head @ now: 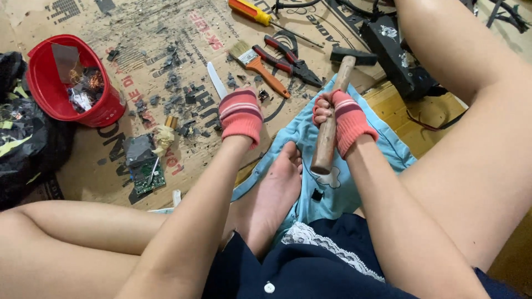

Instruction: Using a hammer and utility knife to disassemble or process small electronic components on the floor.

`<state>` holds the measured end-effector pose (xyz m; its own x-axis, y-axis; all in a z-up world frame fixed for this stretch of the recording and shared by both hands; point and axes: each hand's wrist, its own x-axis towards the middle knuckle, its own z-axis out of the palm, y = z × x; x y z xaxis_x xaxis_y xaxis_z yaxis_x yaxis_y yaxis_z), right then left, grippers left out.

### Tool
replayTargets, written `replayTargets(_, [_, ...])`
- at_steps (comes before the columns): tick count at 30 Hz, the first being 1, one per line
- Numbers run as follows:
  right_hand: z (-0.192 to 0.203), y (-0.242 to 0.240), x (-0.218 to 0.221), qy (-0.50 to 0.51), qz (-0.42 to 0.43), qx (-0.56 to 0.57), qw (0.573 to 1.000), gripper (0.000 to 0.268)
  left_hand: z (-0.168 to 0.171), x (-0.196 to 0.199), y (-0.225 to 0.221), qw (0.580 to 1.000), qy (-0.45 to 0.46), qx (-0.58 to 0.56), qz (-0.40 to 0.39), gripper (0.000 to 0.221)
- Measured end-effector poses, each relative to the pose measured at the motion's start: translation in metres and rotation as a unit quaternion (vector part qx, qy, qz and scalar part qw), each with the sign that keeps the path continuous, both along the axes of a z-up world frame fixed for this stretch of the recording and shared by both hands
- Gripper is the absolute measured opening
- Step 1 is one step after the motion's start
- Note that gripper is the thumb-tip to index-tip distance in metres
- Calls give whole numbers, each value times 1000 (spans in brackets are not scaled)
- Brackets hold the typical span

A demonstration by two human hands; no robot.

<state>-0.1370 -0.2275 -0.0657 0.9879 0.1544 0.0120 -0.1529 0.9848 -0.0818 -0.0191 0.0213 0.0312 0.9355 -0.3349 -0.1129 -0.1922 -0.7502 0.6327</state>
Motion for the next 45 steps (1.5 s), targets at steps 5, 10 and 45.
replayTargets(5, [145,71,6,356,-75,-465,807,21,-14,4,1,998,-1,-29,57,35])
replayTargets(10, [176,93,15,396,-33,-597,697,8,-28,26,9,991,1,-54,121,29])
replayTargets(45, [171,180,32,251,133,-893,348,66,-73,198,88,967,163,2,197,13])
